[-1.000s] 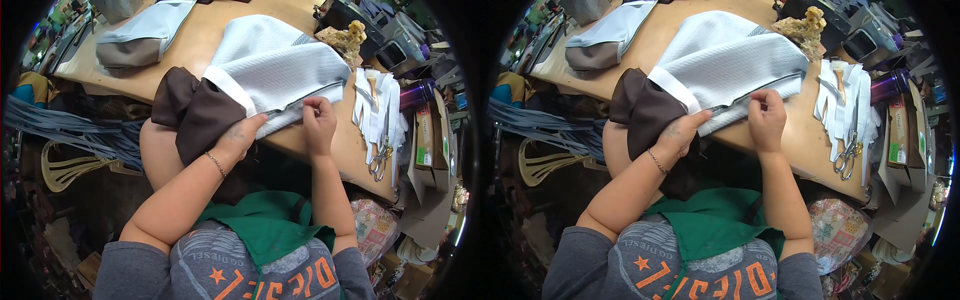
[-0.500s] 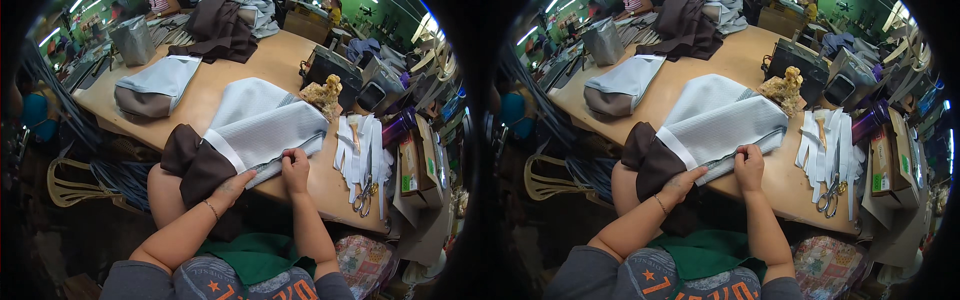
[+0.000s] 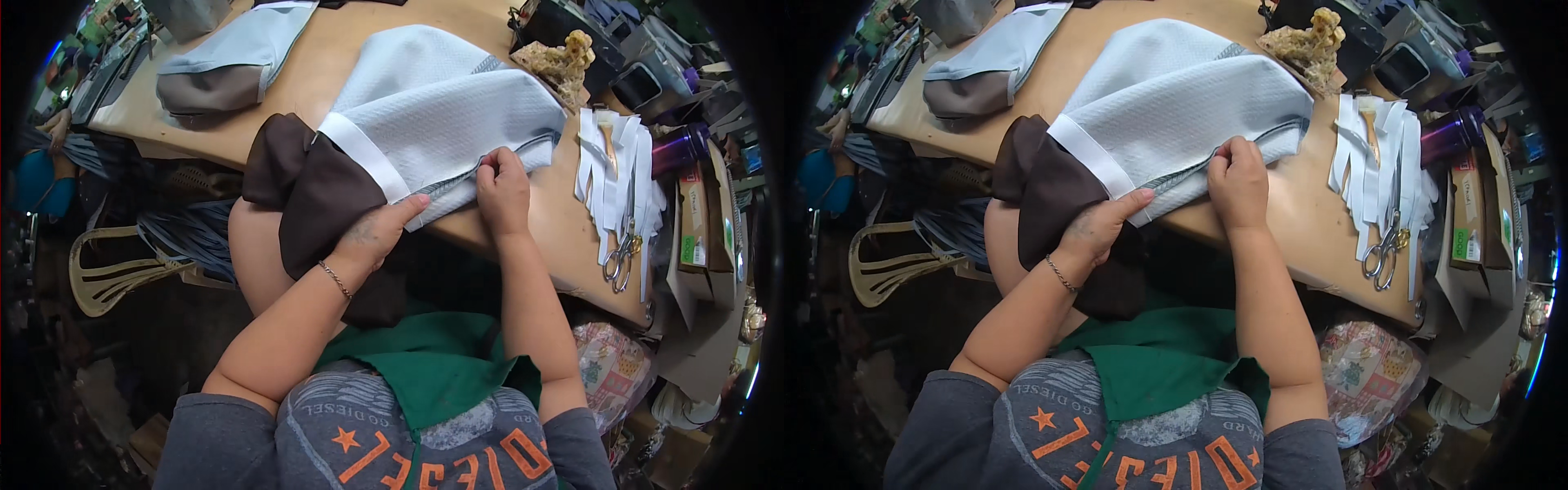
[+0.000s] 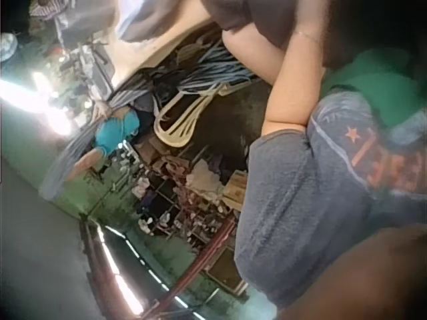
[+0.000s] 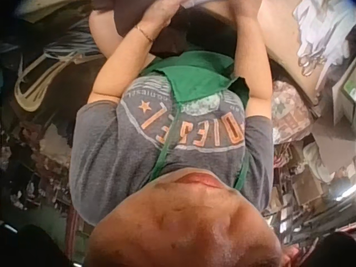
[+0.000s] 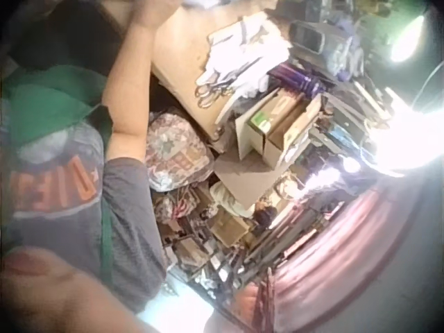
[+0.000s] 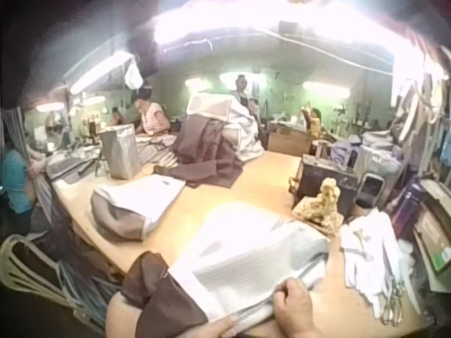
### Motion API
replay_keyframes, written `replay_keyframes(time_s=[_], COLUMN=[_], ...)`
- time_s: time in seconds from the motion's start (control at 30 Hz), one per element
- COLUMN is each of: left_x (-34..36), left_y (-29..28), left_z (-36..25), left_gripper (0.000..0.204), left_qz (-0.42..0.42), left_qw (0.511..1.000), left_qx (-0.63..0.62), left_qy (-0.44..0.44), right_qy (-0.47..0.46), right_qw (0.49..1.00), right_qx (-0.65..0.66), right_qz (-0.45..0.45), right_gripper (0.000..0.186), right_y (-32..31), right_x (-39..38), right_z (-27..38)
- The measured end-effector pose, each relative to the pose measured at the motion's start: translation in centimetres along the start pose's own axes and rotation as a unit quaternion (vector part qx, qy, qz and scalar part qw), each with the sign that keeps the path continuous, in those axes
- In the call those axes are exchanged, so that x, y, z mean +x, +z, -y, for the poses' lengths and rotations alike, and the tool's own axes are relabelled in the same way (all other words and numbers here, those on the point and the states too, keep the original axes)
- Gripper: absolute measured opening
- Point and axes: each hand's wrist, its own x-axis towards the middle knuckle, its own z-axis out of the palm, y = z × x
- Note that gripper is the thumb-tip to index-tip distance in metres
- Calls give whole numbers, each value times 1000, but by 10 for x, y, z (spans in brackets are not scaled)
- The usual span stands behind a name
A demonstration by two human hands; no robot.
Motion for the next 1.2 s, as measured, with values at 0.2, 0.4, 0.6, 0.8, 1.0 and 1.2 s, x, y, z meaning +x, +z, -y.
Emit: replay_keyframes(time_s=[0.2, 0.4, 0.6, 0.8, 1.0, 1.2], left_x=[-24, -6, -30, -15, -11, -8], left_y=[9, -19, -1, 8, 8, 0], left_z=[-34, 19, -22, -18, -25, 6], left_gripper=[36, 35, 30, 23, 22, 30], left_qz=[-58, -3, -27, -55, -43, -39], left_qw=[986, 996, 997, 995, 995, 996], left_qx=[86, 17, 32, -46, -35, -67], left_qy=[-128, 86, -67, -66, -88, 45], right_qy=[6, -3, -37, -49, -48, -41], right_qw=[1000, 999, 998, 997, 997, 996], right_qx=[-28, -41, -45, -56, -50, -73], right_qz=[4, 2, -8, -21, -28, -11], right_gripper=[5, 4, 1, 1, 0, 3], right_y=[0, 2, 4, 6, 4, 7], right_x=[-1, -1, -1, -1, -1, 0], right_z=[1, 1, -4, -5, -6, -1])
